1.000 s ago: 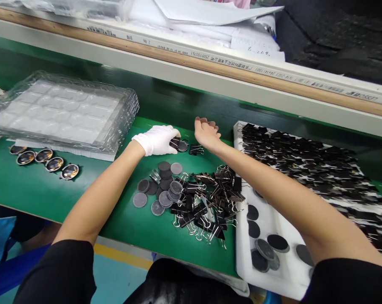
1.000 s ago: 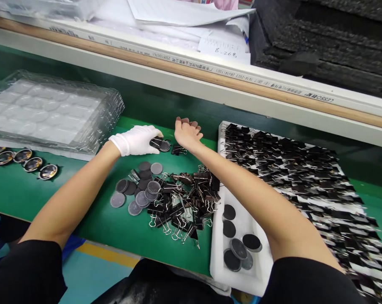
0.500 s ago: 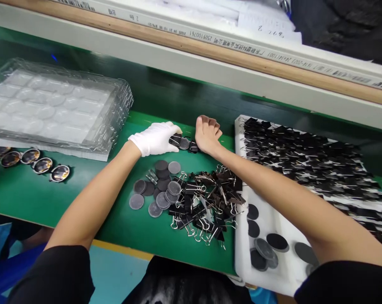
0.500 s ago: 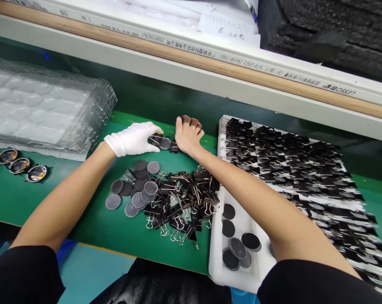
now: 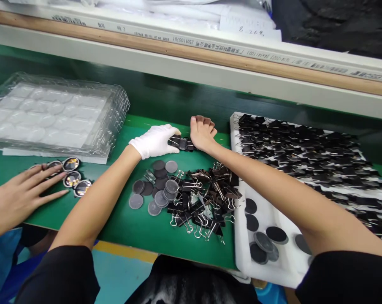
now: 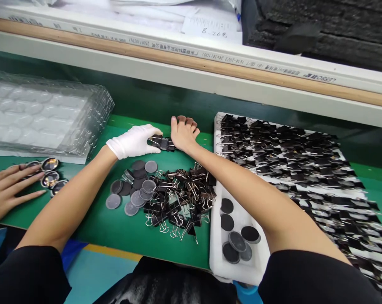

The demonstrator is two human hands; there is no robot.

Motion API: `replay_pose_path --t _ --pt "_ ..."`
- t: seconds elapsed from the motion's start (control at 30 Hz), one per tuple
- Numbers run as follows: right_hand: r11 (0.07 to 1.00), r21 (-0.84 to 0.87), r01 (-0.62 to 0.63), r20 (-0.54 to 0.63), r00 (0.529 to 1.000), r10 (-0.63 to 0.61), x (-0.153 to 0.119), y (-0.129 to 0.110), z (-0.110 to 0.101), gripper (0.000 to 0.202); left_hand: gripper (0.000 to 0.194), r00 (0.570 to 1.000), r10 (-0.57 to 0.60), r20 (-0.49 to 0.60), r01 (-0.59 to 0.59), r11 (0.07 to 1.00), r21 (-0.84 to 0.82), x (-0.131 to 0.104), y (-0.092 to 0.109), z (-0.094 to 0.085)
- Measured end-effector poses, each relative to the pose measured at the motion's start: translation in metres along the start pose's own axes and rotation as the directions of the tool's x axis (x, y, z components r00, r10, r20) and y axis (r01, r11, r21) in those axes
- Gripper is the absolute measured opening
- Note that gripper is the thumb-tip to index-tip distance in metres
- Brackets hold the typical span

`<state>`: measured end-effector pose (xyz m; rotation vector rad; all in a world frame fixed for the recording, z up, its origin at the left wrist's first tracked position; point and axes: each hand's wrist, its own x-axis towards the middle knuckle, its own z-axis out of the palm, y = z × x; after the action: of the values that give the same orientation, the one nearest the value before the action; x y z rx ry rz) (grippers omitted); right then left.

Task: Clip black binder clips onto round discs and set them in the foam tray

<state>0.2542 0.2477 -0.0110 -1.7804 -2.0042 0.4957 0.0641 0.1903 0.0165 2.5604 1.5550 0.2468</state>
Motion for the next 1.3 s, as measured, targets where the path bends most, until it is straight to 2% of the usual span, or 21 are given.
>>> replay_pose_path --t 0.13,0.23,0.3,0.33,0.4,0.43,0.47,0.57,0.63,0.7,0.8,0.87,0.97,1.0,1.03,1.1,1.13,1.17,1.2,1.23,1.3 --pt "0.998 0.053 -0.031 0.017 0.999 0.030 0.004 -0.014 -0.014 0.058 0.057 1.000 -0.026 -0.007 0.025 0.989 -0.144 -0.003 0.001 -0.007" --pt "0.989 0.145 -0.034 0.057 0.998 0.026 0.006 -0.024 -0.050 0.065 0.052 0.993 -0.113 0.039 0.119 0.901 -0.418 -0.007 0.009 -0.021" --pt "0.957 0.288 0.032 0.166 0.983 -0.082 -0.003 -0.024 -0.082 0.073 0.052 0.984 -0.163 0.077 0.178 0.808 -0.561 -0.009 0.019 -0.031" --pt "0.924 0.375 0.073 0.229 0.959 -0.169 -0.012 -0.021 -0.098 0.070 0.058 0.978 -0.186 0.090 0.202 0.763 -0.614 -0.010 0.026 -0.036" --pt "0.847 0.516 0.128 0.308 0.895 -0.323 -0.037 -0.011 -0.125 0.050 0.071 0.969 -0.219 0.115 0.238 0.698 -0.675 -0.013 0.043 -0.044" --pt "0.826 0.544 0.144 0.305 0.884 -0.355 -0.053 -0.005 -0.135 0.040 0.074 0.965 -0.229 0.125 0.251 0.689 -0.680 -0.015 0.053 -0.048" --pt "0.819 0.554 0.148 0.276 0.896 -0.348 -0.069 0.001 -0.144 0.035 0.076 0.963 -0.235 0.133 0.261 0.692 -0.673 -0.017 0.063 -0.052" --pt "0.799 0.592 0.101 0.171 0.954 -0.247 -0.118 0.021 -0.157 0.023 0.073 0.977 -0.175 0.124 0.214 0.802 -0.558 -0.029 0.097 -0.060" --pt "0.776 0.627 0.071 0.144 0.968 -0.205 -0.150 0.037 -0.160 0.021 0.058 0.991 -0.092 0.093 0.124 0.892 -0.435 -0.039 0.119 -0.061" --pt "0.782 0.615 0.096 0.108 0.973 -0.205 -0.184 0.056 -0.161 0.020 0.042 0.996 0.005 0.088 0.024 0.948 -0.319 -0.049 0.141 -0.059" --pt "0.808 0.533 0.253 -0.053 0.962 -0.266 -0.236 0.087 -0.158 0.022 0.027 0.981 0.168 0.094 -0.142 0.962 -0.231 -0.057 0.174 -0.049" --pt "0.796 0.502 0.337 -0.168 0.941 -0.293 -0.266 0.108 -0.154 0.025 0.025 0.954 0.278 0.112 -0.260 0.953 -0.158 -0.054 0.196 -0.041" --pt "0.811 0.480 0.334 -0.302 0.931 -0.204 -0.298 0.135 -0.151 0.032 0.027 0.899 0.409 0.159 -0.411 0.912 -0.022 -0.038 0.230 -0.031" --pt "0.839 0.442 0.318 -0.373 0.915 -0.150 -0.304 0.143 -0.151 0.037 0.029 0.886 0.438 0.155 -0.445 0.895 0.016 -0.029 0.240 -0.029" --pt "0.875 0.381 0.298 -0.465 0.880 -0.097 -0.309 0.152 -0.151 0.042 0.031 0.880 0.455 0.139 -0.466 0.883 0.056 -0.019 0.251 -0.026" --pt "0.953 0.207 0.222 -0.657 0.753 -0.033 -0.316 0.168 -0.151 0.049 0.036 0.885 0.455 0.099 -0.466 0.870 0.161 0.001 0.272 -0.020" --pt "0.981 0.110 0.163 -0.727 0.685 -0.032 -0.318 0.176 -0.151 0.046 0.037 0.890 0.448 0.086 -0.455 0.862 0.223 0.011 0.282 -0.015" --pt "0.996 0.014 0.094 -0.769 0.637 -0.049 -0.320 0.184 -0.149 0.039 0.038 0.895 0.440 0.078 -0.443 0.850 0.285 0.020 0.292 -0.010" --pt "0.997 -0.075 0.023 -0.779 0.623 -0.073 -0.321 0.190 -0.147 0.030 0.037 0.898 0.434 0.073 -0.431 0.835 0.341 0.029 0.302 -0.004" --pt "0.988 -0.150 -0.036 -0.762 0.641 -0.092 -0.322 0.196 -0.144 0.021 0.035 0.899 0.432 0.075 -0.426 0.820 0.383 0.036 0.310 0.002" --pt "0.963 -0.247 -0.108 -0.695 0.712 -0.098 -0.323 0.204 -0.139 0.014 0.031 0.895 0.436 0.092 -0.431 0.797 0.423 0.046 0.325 0.014"
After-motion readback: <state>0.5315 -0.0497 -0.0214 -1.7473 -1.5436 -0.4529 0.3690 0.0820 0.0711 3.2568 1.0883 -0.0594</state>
